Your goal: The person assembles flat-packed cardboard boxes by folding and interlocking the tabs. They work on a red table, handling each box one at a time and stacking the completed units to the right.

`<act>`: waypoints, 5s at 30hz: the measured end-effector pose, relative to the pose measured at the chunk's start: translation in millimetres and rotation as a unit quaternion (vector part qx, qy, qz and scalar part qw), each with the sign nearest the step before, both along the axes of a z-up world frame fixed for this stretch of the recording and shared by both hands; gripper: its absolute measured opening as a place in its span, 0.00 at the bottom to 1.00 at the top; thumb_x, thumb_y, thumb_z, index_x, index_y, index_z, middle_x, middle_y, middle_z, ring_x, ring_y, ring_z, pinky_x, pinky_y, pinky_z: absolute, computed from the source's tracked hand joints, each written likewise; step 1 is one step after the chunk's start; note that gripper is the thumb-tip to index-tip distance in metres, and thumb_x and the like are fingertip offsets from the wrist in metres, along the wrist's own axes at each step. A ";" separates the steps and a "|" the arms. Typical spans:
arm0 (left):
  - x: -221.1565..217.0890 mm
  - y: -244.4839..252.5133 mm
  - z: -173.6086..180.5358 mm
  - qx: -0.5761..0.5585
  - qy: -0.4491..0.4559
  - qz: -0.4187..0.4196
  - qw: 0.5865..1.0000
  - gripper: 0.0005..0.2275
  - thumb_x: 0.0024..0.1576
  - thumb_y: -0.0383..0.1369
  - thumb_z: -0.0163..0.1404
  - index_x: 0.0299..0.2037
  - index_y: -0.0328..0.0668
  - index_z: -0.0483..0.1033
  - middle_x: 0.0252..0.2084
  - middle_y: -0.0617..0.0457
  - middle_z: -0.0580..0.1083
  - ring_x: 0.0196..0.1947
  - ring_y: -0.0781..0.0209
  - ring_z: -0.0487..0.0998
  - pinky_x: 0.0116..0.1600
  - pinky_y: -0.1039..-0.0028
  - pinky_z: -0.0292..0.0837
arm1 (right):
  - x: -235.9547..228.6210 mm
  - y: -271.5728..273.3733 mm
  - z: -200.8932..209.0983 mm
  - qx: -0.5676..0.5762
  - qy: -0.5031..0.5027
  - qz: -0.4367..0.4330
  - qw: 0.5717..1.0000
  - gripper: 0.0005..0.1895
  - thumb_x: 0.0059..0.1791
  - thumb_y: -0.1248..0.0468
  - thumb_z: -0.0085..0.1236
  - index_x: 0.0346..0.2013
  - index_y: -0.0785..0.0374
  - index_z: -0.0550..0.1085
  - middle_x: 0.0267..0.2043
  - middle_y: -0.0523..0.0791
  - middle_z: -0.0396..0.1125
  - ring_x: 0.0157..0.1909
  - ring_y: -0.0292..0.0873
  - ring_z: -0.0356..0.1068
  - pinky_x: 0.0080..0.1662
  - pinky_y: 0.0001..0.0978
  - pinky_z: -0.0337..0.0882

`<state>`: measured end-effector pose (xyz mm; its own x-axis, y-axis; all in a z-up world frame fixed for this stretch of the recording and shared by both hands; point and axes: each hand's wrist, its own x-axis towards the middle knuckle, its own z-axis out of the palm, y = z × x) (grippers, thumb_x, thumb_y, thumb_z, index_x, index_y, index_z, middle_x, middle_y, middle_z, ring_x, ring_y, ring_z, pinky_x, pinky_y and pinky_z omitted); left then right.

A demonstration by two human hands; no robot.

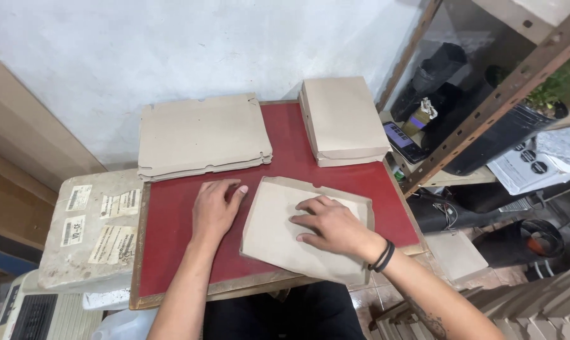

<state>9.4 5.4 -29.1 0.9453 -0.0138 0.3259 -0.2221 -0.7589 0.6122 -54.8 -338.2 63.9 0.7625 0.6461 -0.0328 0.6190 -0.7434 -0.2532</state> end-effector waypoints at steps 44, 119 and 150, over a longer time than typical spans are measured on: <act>-5.5 -6.4 -0.1 0.012 -0.025 -0.007 1.000 0.05 0.69 0.42 0.63 0.50 0.64 0.93 0.46 0.60 0.91 0.59 0.53 0.90 0.63 0.59 0.88 | 60.8 30.9 21.9 0.054 -0.171 -0.034 0.983 0.17 0.68 0.49 0.56 0.65 0.45 0.86 0.64 0.41 0.83 0.70 0.51 0.82 0.66 0.48 0.83; -56.2 61.0 3.2 0.028 0.079 0.147 0.986 0.23 0.65 0.52 0.65 0.68 0.58 0.87 0.57 0.61 0.85 0.71 0.51 0.80 0.73 0.49 0.77 | 135.0 164.3 -43.5 0.078 0.074 0.054 0.993 0.24 0.58 0.60 0.66 0.71 0.42 0.83 0.69 0.41 0.76 0.72 0.57 0.77 0.71 0.63 0.80; -60.9 39.6 23.1 -0.083 0.054 -0.043 0.994 0.25 0.77 0.27 0.45 0.85 0.40 0.74 0.79 0.33 0.79 0.80 0.30 0.77 0.88 0.39 0.67 | 122.8 160.4 -58.2 0.122 -0.046 0.069 0.989 0.06 0.61 0.61 0.64 0.52 0.46 0.81 0.53 0.35 0.80 0.59 0.46 0.84 0.62 0.47 0.81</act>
